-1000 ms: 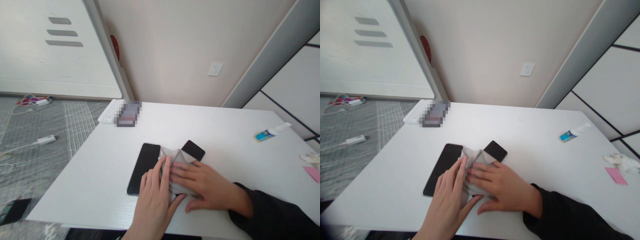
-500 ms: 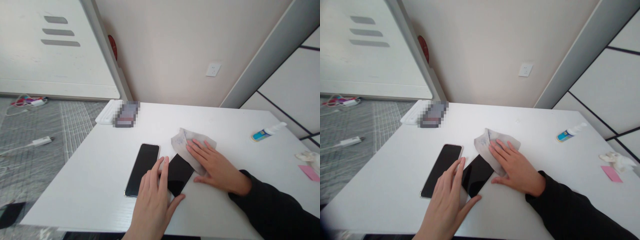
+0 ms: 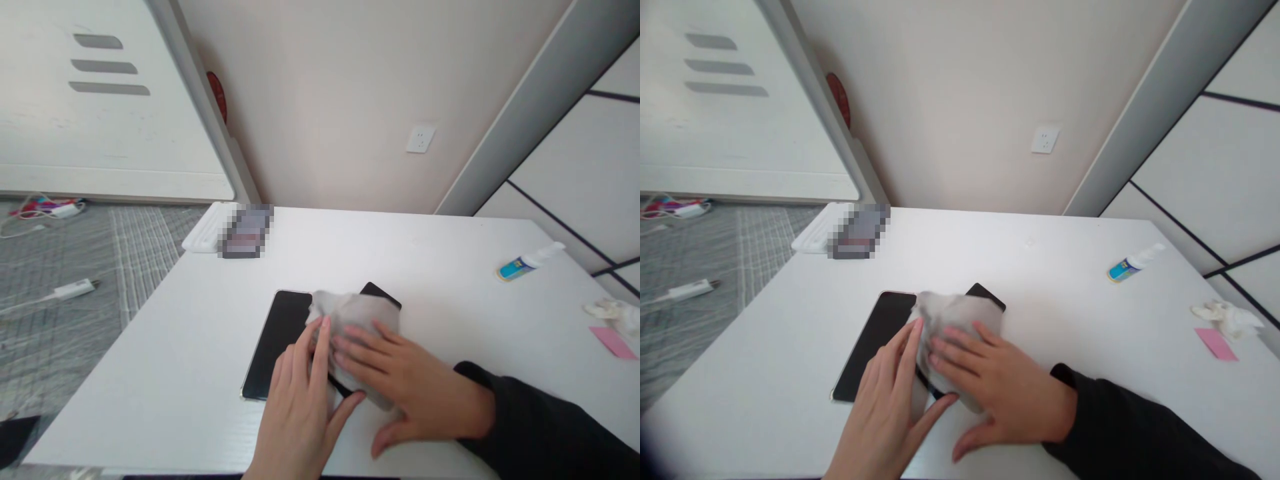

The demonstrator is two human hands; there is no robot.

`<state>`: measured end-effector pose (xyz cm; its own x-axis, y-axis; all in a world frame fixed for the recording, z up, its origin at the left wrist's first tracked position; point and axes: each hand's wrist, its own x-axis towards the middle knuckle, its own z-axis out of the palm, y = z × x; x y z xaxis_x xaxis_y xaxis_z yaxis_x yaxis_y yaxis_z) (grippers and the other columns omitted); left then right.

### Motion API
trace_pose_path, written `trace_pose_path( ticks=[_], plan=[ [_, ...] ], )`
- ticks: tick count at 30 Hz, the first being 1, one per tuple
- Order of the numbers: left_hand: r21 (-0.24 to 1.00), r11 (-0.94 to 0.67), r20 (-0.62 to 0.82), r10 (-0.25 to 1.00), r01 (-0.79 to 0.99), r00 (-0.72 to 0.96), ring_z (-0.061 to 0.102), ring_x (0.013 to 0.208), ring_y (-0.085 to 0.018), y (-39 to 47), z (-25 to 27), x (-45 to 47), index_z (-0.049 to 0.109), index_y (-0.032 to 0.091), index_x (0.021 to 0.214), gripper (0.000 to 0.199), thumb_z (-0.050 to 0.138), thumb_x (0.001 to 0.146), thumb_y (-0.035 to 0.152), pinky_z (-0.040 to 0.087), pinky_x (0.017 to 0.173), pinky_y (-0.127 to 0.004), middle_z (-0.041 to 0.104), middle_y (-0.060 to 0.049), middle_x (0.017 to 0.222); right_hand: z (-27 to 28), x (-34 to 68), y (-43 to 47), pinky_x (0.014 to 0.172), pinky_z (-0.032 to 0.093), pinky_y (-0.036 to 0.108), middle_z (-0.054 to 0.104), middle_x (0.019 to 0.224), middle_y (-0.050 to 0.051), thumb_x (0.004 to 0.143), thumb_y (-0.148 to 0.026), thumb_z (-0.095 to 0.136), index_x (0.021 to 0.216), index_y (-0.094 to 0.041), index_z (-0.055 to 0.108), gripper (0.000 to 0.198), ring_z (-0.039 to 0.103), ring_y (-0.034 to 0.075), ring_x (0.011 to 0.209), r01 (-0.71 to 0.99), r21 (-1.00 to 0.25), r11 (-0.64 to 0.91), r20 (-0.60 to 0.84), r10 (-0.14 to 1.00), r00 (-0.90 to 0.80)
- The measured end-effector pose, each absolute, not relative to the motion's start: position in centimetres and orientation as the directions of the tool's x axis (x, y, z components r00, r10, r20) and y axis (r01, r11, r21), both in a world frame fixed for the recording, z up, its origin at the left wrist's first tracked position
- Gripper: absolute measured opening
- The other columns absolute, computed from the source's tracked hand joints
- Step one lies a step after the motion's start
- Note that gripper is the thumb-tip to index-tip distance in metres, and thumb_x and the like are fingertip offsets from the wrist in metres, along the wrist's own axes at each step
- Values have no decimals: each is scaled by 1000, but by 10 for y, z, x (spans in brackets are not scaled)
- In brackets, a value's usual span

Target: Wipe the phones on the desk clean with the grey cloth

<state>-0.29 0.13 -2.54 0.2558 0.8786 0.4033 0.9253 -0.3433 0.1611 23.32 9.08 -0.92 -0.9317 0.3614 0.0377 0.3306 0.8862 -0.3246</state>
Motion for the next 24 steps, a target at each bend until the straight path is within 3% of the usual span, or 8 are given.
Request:
trace_pose_path(
  ticks=[2,7,10,12,15,18,22,24],
  plan=[
    [164,-341,399,881,926,254,51,131,-34,1,-25,-3,22,7,162,80,45,104,56,47,104,-46,48,-22,153,-9,230,90,132,5,51,25,172,9,97,-76,46,167,-18,11,97,20,25,160,281,-358,891,39,315,-948],
    [171,-326,385,891,930,241,52,130,-34,3,-24,-2,19,8,163,83,49,102,56,47,104,-47,49,-22,152,-9,239,98,129,13,62,27,170,14,97,-72,51,166,-18,19,93,20,35,159,575,-274,771,77,613,-786],
    [161,-339,384,887,927,257,53,128,-34,2,-25,-4,19,8,163,79,46,104,53,48,102,-46,49,-22,151,-8,231,87,131,15,52,26,171,12,96,-76,49,167,-15,17,99,19,30,160,355,-364,861,59,402,-914],
    [147,-342,395,880,928,262,52,129,-34,1,-26,-4,19,7,163,77,43,105,52,48,101,-46,49,-22,151,-8,227,86,129,25,42,27,171,9,98,-75,47,167,-17,17,94,25,24,159,260,-411,874,51,307,-950],
    [133,-337,402,878,932,260,51,130,-34,1,-26,-4,20,5,162,82,46,103,56,47,103,-46,49,-23,151,-10,236,99,124,34,49,30,170,11,99,-72,47,166,-21,23,88,30,27,157,481,-330,812,60,526,-848],
    [140,-330,385,887,934,256,51,129,-34,2,-27,-4,21,6,162,83,49,102,57,46,103,-45,48,-22,152,-11,243,104,126,21,63,26,171,15,97,-74,49,166,-18,23,93,21,36,159,613,-242,752,77,644,-761],
    [141,-344,396,879,928,265,53,129,-34,2,-28,-5,23,8,162,80,48,103,56,46,103,-45,49,-22,151,-9,230,88,131,9,53,20,173,10,96,-76,48,167,-19,17,96,14,29,161,322,-343,882,33,354,-935],
    [147,-343,392,881,928,263,54,128,-34,2,-27,-5,22,10,163,80,48,103,56,47,102,-46,50,-21,152,-9,229,90,132,8,52,24,172,9,99,-71,48,167,-21,17,89,20,26,160,290,-360,887,44,326,-944]
  ],
)
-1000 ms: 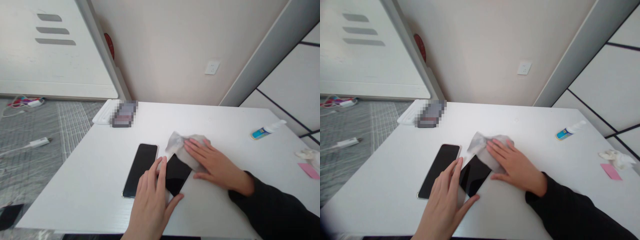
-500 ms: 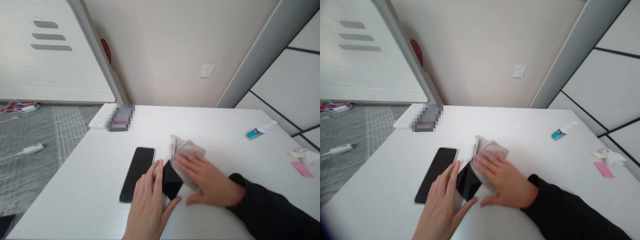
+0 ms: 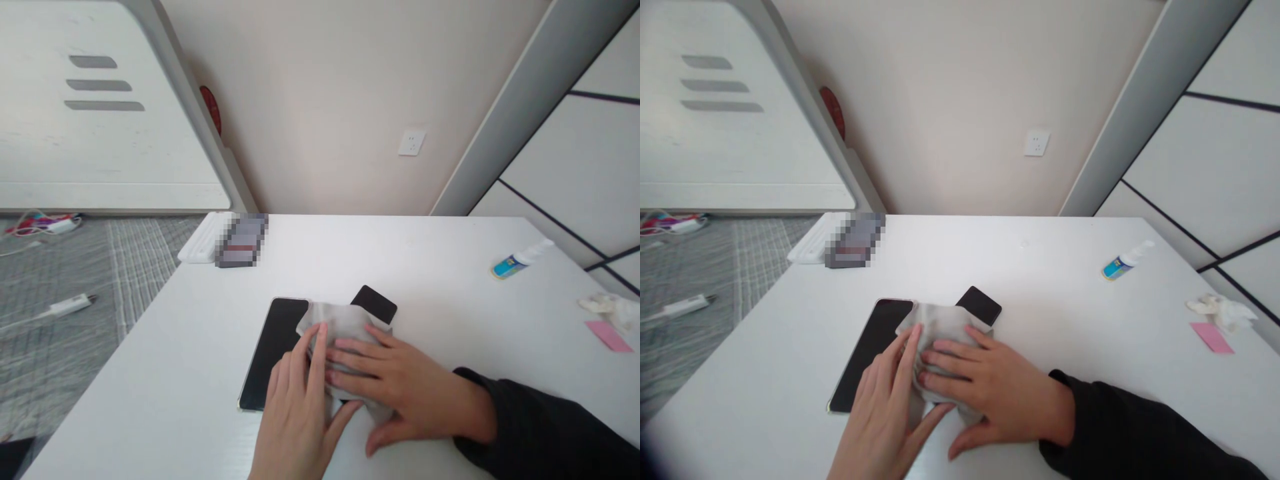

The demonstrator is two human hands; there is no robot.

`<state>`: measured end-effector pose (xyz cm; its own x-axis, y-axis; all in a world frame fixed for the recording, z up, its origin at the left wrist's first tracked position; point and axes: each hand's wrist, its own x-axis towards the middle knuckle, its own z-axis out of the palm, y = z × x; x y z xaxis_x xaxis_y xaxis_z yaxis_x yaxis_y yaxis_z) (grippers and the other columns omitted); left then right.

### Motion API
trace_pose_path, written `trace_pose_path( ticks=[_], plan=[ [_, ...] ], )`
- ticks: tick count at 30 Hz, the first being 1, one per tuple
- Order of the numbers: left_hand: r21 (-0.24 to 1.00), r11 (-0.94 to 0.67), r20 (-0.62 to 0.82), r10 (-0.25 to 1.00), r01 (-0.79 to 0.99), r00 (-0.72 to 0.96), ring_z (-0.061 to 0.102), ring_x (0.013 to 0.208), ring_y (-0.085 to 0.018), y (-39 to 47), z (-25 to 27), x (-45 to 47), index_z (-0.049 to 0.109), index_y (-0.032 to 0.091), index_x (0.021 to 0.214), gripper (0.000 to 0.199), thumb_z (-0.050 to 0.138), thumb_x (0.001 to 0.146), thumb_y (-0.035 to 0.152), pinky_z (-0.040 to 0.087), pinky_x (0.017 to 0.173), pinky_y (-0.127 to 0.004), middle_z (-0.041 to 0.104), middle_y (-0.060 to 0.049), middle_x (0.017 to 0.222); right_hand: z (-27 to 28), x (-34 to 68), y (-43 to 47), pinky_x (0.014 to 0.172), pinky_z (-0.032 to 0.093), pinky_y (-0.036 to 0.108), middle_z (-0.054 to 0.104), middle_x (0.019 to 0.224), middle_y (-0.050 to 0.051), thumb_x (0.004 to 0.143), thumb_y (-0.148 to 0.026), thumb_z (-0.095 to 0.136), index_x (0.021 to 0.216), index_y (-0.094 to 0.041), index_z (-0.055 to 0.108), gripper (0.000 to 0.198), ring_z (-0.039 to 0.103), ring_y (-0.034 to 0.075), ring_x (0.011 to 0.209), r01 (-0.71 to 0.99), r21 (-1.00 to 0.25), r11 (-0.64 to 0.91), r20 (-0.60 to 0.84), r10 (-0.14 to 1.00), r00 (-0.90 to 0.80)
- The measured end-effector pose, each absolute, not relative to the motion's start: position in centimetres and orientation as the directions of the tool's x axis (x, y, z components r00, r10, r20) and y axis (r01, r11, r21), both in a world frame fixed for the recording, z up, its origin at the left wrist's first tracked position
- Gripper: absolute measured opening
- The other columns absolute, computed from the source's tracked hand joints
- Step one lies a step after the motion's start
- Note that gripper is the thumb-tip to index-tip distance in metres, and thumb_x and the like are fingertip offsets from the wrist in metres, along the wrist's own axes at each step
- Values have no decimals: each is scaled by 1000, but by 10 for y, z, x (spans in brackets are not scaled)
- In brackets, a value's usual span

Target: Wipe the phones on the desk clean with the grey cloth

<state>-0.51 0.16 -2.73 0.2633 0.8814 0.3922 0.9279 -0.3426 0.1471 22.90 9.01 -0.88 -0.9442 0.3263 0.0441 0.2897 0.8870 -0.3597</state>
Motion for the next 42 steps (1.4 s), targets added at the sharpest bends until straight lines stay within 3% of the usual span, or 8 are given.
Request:
trace_pose_path(
  ticks=[5,11,16,21,27,33,38,42],
  plan=[
    [155,-324,379,892,933,247,56,126,-35,3,-27,-4,20,11,163,83,50,102,57,47,101,-47,49,-21,153,-12,245,108,125,22,66,23,172,14,103,-62,50,165,-20,24,80,16,36,160,622,-199,757,78,645,-760],
    [134,-339,388,883,931,265,53,129,-34,2,-27,-5,21,12,163,83,51,101,59,45,103,-45,51,-20,152,-11,227,90,130,15,55,17,174,8,102,-69,43,167,-24,17,83,14,28,161,350,-304,886,49,382,-923],
    [141,-344,386,883,928,269,54,126,-35,3,-25,-4,20,10,163,85,52,101,57,45,102,-47,49,-22,151,-12,257,134,126,14,68,20,174,6,102,-69,44,165,-29,23,78,9,37,161,574,-202,794,35,591,-806],
    [147,-344,388,882,927,266,54,125,-35,5,-27,-4,21,7,162,83,50,102,57,46,100,-47,49,-23,150,-8,261,135,125,15,68,16,174,10,102,-67,47,166,-26,23,80,6,38,161,565,-176,806,32,578,-815],
    [142,-364,393,874,920,285,54,124,-34,5,-25,-4,20,10,163,82,49,102,56,45,101,-45,50,-21,149,-5,229,94,130,9,57,22,173,10,99,-69,52,166,-22,19,88,14,28,161,264,-339,903,59,300,-952],
    [132,-353,397,875,926,277,52,128,-35,5,-23,-4,22,6,162,82,49,102,56,43,103,-45,48,-23,151,-2,245,104,128,12,62,27,171,13,95,-71,56,165,-21,27,91,20,35,160,541,-275,795,53,574,-817],
    [118,-360,392,873,926,289,51,129,-34,4,-23,-3,23,6,162,77,42,105,54,44,102,-45,48,-22,151,0,236,92,132,2,49,32,169,7,98,-73,49,165,-20,26,88,20,24,160,243,-428,871,39,286,-957],
    [127,-350,385,880,928,279,48,133,-35,4,-22,-3,23,6,162,82,49,103,56,42,104,-45,47,-22,152,-3,250,108,130,9,59,32,169,11,100,-70,49,164,-21,28,83,23,30,159,513,-319,797,41,552,-833]
  ],
)
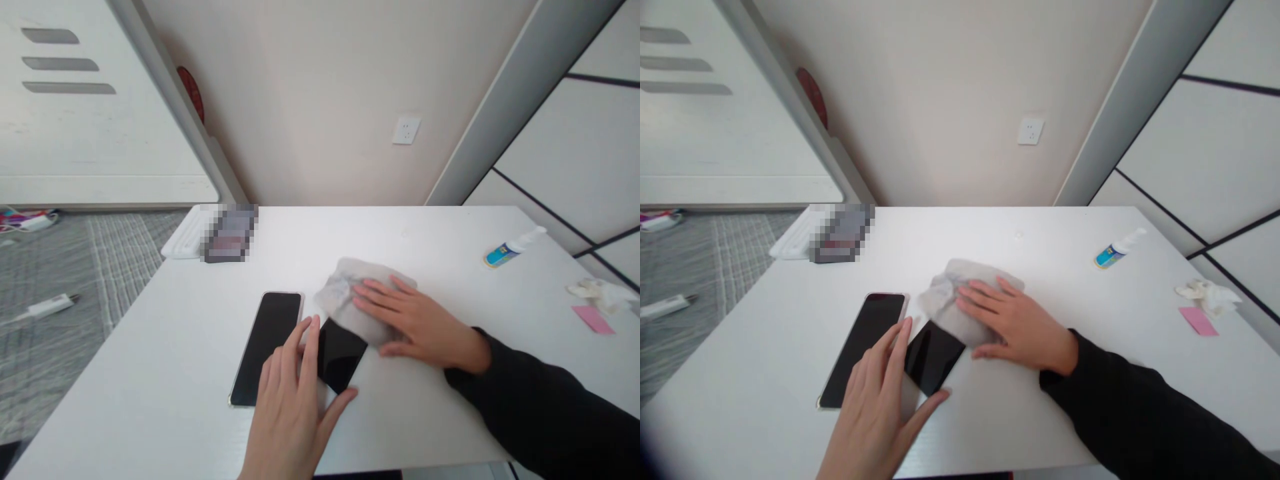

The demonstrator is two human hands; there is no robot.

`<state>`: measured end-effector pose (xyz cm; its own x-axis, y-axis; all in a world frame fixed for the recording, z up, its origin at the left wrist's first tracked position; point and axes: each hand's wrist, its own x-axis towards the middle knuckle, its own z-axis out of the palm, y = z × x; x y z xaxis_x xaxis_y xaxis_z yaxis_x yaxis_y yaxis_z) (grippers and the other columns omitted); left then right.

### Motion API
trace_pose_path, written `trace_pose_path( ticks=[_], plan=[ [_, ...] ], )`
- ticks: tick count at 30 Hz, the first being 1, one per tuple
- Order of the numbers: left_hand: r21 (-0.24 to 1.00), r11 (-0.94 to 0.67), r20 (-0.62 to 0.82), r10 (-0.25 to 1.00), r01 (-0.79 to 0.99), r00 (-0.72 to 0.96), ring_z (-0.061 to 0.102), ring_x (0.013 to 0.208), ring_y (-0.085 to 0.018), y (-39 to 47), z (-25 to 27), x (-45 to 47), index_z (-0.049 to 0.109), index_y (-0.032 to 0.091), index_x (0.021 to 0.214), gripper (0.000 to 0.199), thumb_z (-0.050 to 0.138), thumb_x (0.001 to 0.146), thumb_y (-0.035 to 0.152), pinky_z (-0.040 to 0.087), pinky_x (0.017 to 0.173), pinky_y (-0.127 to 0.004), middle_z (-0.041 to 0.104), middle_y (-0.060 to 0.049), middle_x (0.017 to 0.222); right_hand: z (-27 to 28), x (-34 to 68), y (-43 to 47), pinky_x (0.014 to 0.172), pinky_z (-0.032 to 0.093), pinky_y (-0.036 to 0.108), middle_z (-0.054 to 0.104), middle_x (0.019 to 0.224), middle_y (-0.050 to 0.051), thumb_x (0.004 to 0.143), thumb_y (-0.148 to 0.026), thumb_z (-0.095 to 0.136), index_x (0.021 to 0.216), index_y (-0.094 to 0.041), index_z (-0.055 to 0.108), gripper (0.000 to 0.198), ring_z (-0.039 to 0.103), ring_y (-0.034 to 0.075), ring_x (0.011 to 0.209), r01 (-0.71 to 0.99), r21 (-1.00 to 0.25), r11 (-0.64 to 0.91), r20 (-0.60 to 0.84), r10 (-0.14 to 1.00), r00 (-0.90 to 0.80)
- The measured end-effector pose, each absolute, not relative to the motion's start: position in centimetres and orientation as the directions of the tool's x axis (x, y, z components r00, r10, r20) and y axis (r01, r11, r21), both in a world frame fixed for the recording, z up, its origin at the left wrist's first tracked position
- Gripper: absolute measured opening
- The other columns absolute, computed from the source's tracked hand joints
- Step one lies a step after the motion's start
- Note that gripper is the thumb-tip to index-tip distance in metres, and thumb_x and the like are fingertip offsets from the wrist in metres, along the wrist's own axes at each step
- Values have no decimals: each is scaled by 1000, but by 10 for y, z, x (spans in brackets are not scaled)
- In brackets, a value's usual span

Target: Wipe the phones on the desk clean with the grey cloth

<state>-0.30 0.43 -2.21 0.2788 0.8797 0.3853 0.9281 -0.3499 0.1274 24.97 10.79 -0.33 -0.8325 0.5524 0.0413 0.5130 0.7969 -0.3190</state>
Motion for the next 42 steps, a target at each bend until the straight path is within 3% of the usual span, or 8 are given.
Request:
trace_pose_path(
  ticks=[7,12,18,23,28,34,39,42],
  plan=[
    [126,-367,397,870,922,292,50,130,-33,5,-23,-5,22,5,162,77,43,105,54,42,103,-43,48,-22,151,-2,235,92,132,2,46,30,170,7,99,-74,46,165,-17,25,90,21,22,160,233,-399,887,57,277,-959],
    [130,-348,392,878,928,275,48,132,-33,4,-23,-4,24,5,161,82,48,103,58,39,106,-42,47,-21,153,-5,247,106,130,8,57,29,170,13,98,-74,46,164,-16,29,89,22,31,159,568,-271,777,55,602,-797],
    [115,-365,409,865,924,291,50,131,-32,5,-23,-4,23,5,162,77,42,106,54,41,104,-41,49,-21,151,-4,231,93,132,8,48,32,170,8,99,-72,48,164,-17,27,88,22,24,160,249,-375,893,84,300,-950],
    [108,-350,415,867,931,277,48,133,-34,5,-24,-4,24,5,161,82,45,103,59,41,104,-44,49,-22,150,-8,237,106,129,13,61,32,169,14,97,-70,53,163,-16,30,89,24,33,159,542,-282,791,100,586,-804],
    [105,-373,403,863,922,304,52,127,-32,5,-25,-6,24,4,161,77,41,105,55,43,102,-42,48,-22,151,-5,227,91,132,8,49,35,168,11,97,-72,54,164,-15,28,92,22,26,159,245,-387,889,107,308,-945],
    [104,-353,412,866,930,283,46,135,-33,5,-25,-5,26,4,160,80,48,103,56,39,106,-40,47,-21,151,-7,238,104,129,11,62,32,169,14,99,-69,51,162,-16,33,85,23,33,159,563,-270,781,102,604,-790],
    [108,-368,396,868,924,299,48,133,-32,5,-25,-4,25,4,161,77,42,106,54,39,106,-40,47,-21,152,-4,227,92,132,6,50,32,170,8,98,-72,50,164,-17,27,89,22,23,160,256,-368,894,107,314,-943],
    [119,-355,405,870,927,281,47,135,-32,5,-25,-4,25,5,161,80,45,104,57,39,106,-41,47,-20,152,-5,234,101,130,6,57,32,169,10,100,-70,47,163,-20,31,82,27,26,158,429,-332,840,89,481,-872]
  ],
)
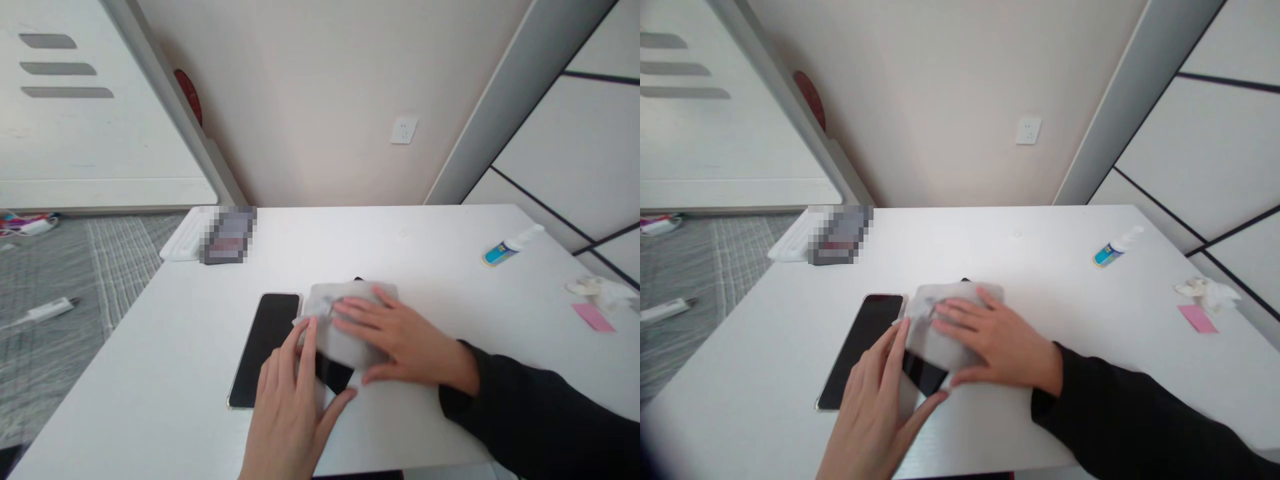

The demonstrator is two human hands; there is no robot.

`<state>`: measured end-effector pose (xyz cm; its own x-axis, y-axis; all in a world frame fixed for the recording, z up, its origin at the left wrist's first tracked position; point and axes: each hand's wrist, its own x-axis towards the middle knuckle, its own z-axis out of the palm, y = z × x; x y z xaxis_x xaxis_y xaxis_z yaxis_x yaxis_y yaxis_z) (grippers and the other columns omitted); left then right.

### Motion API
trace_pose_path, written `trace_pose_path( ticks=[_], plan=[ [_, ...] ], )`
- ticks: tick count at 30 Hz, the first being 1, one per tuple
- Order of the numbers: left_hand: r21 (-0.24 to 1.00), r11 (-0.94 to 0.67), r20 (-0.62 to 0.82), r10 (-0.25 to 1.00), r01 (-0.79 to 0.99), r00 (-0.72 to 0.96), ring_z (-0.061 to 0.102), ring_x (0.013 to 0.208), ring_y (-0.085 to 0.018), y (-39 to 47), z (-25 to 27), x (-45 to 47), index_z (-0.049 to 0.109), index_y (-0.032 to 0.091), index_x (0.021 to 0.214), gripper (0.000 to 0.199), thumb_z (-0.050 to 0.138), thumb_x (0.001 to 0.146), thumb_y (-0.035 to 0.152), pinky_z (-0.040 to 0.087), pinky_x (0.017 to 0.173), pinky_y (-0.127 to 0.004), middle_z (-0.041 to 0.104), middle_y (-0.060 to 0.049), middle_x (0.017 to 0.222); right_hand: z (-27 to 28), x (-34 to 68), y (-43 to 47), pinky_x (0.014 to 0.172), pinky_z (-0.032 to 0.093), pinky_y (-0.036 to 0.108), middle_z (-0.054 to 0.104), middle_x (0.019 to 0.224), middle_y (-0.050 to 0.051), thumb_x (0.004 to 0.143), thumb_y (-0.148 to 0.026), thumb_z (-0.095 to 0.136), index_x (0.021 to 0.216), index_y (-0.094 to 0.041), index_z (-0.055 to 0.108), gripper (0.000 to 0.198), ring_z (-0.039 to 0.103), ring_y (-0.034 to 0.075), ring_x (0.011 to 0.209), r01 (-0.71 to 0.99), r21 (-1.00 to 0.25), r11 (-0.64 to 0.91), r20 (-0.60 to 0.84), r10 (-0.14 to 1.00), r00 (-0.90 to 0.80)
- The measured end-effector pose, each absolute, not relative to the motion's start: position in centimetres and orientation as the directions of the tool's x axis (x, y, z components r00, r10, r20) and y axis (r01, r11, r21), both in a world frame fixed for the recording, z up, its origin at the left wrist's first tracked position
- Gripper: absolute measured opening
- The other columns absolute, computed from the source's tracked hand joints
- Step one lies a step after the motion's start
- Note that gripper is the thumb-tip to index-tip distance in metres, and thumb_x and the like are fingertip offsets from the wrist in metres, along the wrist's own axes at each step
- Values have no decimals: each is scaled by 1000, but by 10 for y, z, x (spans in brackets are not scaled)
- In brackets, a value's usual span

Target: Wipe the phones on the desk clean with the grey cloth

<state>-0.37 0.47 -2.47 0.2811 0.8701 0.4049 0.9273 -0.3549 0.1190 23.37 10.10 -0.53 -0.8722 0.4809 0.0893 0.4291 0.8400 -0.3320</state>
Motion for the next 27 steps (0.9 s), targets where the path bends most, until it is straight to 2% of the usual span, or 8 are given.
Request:
trace_pose_path(
  ticks=[2,3,7,8,14,18,22,27],
  plan=[
    [121,-346,406,873,930,272,46,136,-32,5,-25,-4,25,5,161,81,47,103,58,39,107,-41,48,-20,152,-6,239,106,128,5,65,30,169,14,99,-71,49,163,-18,32,85,24,34,159,560,-286,777,95,605,-791],
    [119,-348,405,872,930,275,47,136,-32,5,-25,-4,25,5,161,81,46,103,58,39,107,-42,48,-20,152,-6,239,104,127,5,67,30,169,14,97,-72,51,163,-17,31,88,21,36,159,556,-285,781,98,601,-793],
    [113,-364,398,869,924,294,49,134,-32,4,-25,-6,24,5,161,76,41,106,54,43,105,-42,48,-21,151,-5,229,89,131,3,53,36,168,9,97,-73,52,164,-17,26,91,19,27,160,234,-398,887,103,297,-949],
    [118,-364,399,869,924,291,49,134,-32,4,-24,-6,24,6,161,76,41,106,54,44,104,-42,48,-21,151,-5,229,88,132,4,50,37,167,8,98,-71,51,165,-18,26,88,22,24,160,215,-409,887,105,280,-954],
    [169,-339,410,878,925,247,53,133,-34,4,-25,-4,19,11,164,81,48,103,57,50,102,-47,51,-22,149,-11,263,129,127,19,65,38,167,9,105,-55,52,165,-26,25,72,30,31,157,580,-267,770,125,624,-771],
    [238,-340,423,880,910,218,59,127,-33,4,-27,-8,33,13,159,76,54,100,57,55,100,-47,56,-20,145,-14,268,135,126,25,63,38,166,8,109,-40,48,162,-24,34,57,27,28,158,567,-244,787,144,607,-781],
    [205,-440,495,817,875,295,69,109,-27,3,-24,-12,60,15,132,47,64,98,47,59,95,-41,73,-12,124,-15,261,129,128,26,57,46,163,6,109,-36,48,159,-26,41,51,32,24,156,536,-291,793,174,594,-785],
    [141,-504,573,743,852,345,74,106,-21,-1,-16,-14,63,11,126,33,60,103,34,60,94,-32,77,-11,120,-10,260,126,129,26,50,56,155,4,111,-33,44,147,-24,56,40,41,20,151,481,-320,816,303,569,-764]
  ],
)
